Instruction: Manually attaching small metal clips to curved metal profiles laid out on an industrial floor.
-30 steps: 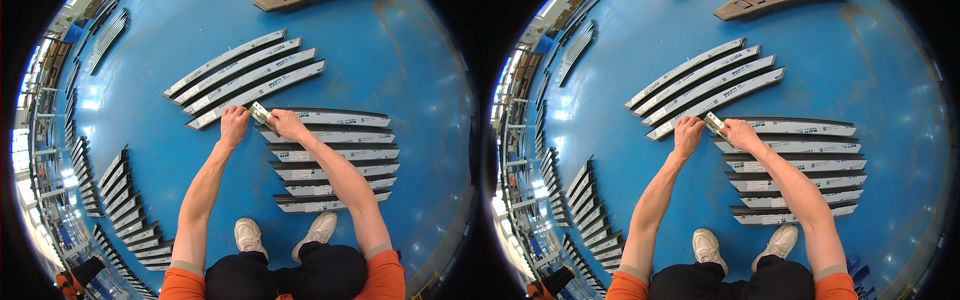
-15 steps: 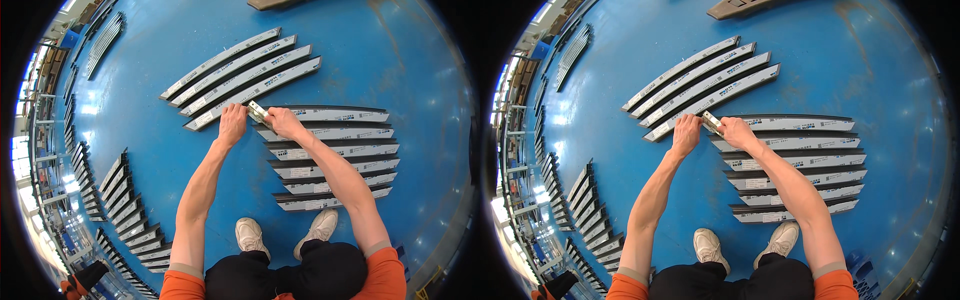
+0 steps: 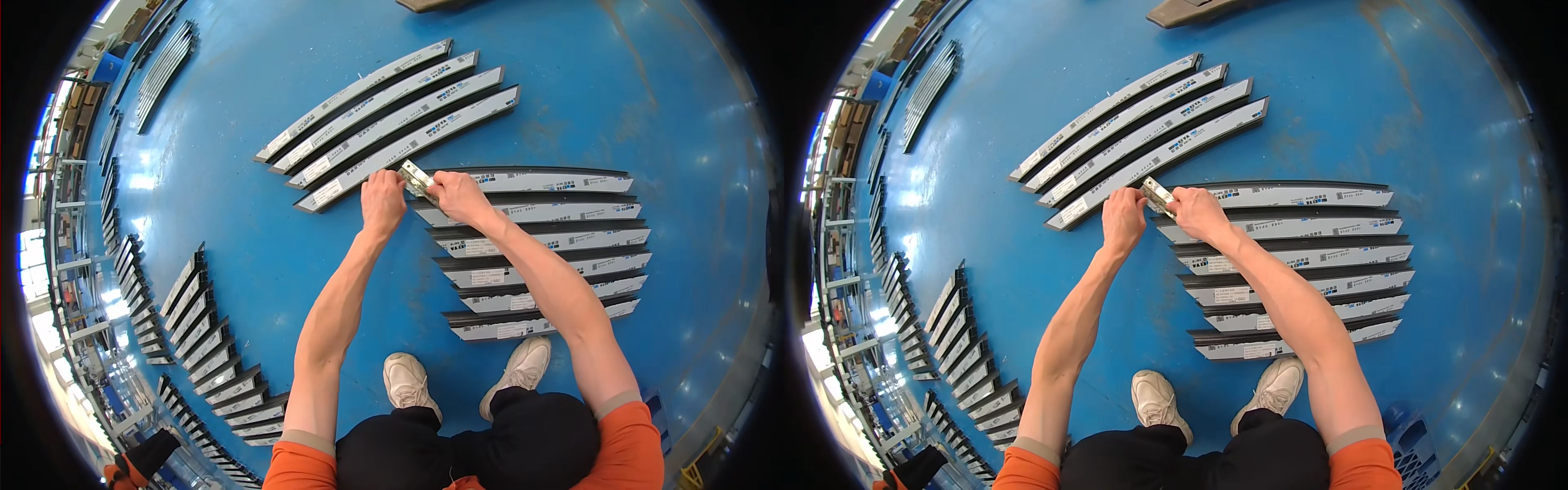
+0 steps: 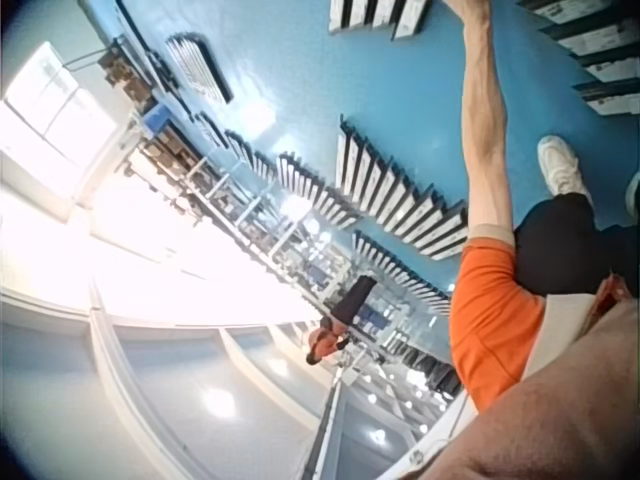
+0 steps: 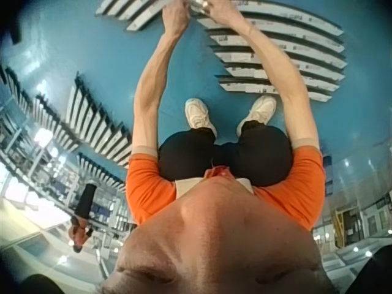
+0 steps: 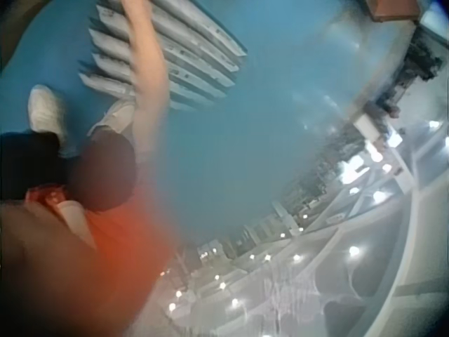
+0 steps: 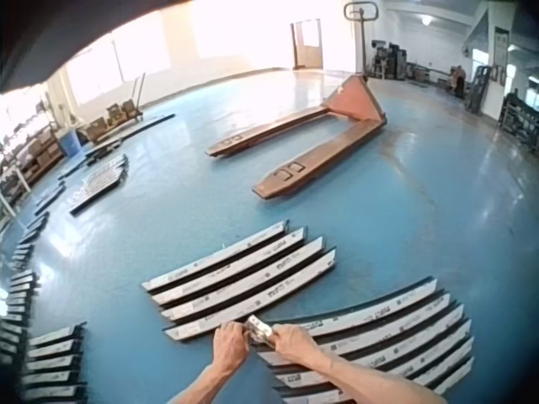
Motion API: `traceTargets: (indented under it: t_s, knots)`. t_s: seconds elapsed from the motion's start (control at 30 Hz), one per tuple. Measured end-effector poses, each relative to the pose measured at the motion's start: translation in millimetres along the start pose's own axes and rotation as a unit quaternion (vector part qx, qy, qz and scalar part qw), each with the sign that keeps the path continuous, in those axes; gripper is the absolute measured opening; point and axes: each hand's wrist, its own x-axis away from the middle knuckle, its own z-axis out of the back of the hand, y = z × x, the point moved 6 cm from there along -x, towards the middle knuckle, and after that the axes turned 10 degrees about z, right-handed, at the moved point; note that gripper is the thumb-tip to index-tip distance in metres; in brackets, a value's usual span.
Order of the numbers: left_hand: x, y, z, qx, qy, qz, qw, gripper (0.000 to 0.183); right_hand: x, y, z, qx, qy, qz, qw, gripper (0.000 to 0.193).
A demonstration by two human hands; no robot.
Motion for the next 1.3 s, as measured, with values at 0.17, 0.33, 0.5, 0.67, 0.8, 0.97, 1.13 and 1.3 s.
traceTargets:
  t_s: [0.17, 0.33, 0.5, 0.67, 0.8, 0.97, 1.13, 1.3]
  knots:
    - [76.3, 59.7, 4.1, -0.014, -0.099, -0.087, 0.991, 0.016, 2.4, 8.6, 4.5, 0.016, 0.01, 0.005, 1.0, 0.022]
    - [80.8, 22.2, 21.8, 0.206, -0.003, 0.074, 0.976, 0.016, 2.1, -0.1, 5.1, 0.026, -0.003, 0.034, 0.999, 0.022]
    - [20.0, -10.3, 13.2, 0.237, 0.025, 0.201, 0.95, 0.016, 0.2, -3.2, 3.7, 0.01, -0.029, 0.015, 0.999, 0.021]
    - [3.7, -10.2, 1.0, 0.144, 0.022, 0.127, 0.981, 0.013, 0.5, 3.9, 0.9, 0.004, -0.031, -0.031, 0.999, 0.02]
    - [0.7, -9.8, -7.2, 0.116, 0.018, 0.117, 0.986, 0.011, -0.1, 10.7, -2.7, 0.015, -0.024, -0.024, 0.999, 0.019]
    - [16.4, -10.8, -9.2, 0.091, 0.036, 0.102, 0.99, 0.008, 5.4, 14.1, -10.9, 0.015, -0.005, 0.003, 1.0, 0.019]
    - [29.5, -2.7, -0.5, 0.11, 0.027, 0.1, 0.989, 0.007, 10.0, 7.8, -5.9, 0.007, -0.008, 0.011, 1.0, 0.019]
    - [29.7, -16.0, -5.4, 0.167, -0.007, 0.234, 0.958, 0.008, 9.3, 3.6, -0.1, 0.02, -0.025, 0.008, 0.999, 0.021]
